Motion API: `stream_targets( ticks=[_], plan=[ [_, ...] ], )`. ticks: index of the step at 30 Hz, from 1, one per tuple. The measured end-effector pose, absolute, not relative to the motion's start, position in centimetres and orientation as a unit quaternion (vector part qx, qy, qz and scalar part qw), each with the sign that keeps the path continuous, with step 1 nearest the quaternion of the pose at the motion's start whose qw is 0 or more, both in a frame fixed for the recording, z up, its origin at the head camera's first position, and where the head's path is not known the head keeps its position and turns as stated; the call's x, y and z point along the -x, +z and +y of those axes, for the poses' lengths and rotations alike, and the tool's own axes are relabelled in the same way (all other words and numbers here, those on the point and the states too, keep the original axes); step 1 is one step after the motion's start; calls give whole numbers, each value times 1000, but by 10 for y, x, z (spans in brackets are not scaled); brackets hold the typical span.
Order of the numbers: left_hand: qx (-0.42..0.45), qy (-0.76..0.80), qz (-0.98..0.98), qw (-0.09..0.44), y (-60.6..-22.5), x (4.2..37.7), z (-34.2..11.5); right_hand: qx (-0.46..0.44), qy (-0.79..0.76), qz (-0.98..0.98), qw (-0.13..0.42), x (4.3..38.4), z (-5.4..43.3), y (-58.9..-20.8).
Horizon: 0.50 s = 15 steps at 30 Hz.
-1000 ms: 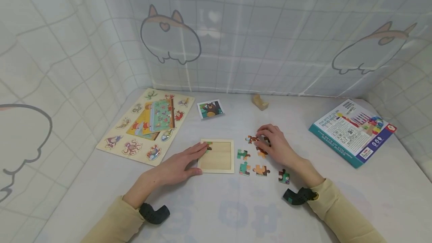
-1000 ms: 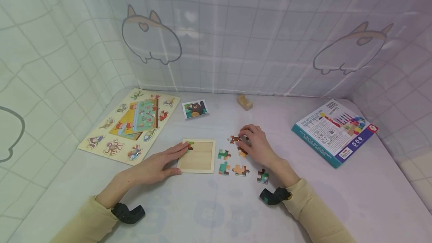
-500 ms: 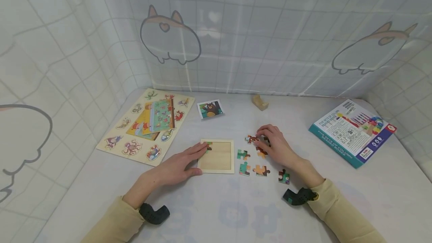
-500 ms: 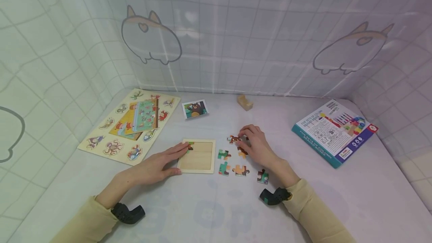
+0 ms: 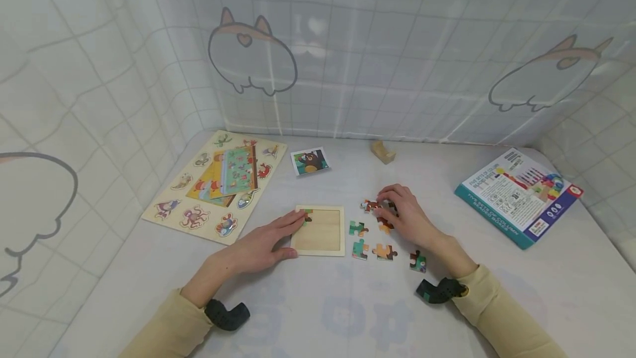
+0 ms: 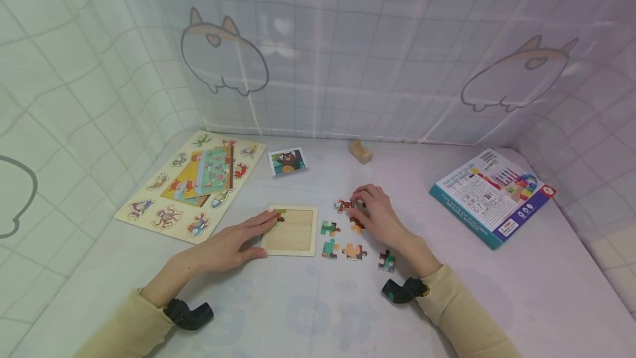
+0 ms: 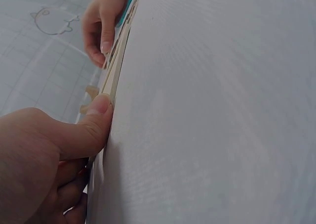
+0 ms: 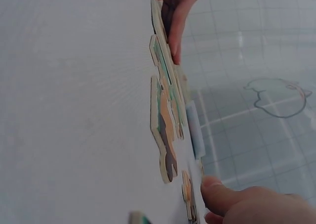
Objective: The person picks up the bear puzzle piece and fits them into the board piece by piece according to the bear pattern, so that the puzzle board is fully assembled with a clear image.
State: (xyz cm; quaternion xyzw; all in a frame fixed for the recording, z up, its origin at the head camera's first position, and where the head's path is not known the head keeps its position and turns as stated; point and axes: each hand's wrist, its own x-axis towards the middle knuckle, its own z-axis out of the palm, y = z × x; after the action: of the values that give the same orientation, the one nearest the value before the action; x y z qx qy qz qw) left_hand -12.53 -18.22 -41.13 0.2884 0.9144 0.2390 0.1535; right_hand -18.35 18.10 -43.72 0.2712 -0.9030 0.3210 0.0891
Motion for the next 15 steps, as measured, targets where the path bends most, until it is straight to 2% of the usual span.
stream_targets(
  ticks=[15],
  plan=[
    [-289,233,916,150,-412,125,-182,-278,324,-900,89,177,171,-430]
  ],
)
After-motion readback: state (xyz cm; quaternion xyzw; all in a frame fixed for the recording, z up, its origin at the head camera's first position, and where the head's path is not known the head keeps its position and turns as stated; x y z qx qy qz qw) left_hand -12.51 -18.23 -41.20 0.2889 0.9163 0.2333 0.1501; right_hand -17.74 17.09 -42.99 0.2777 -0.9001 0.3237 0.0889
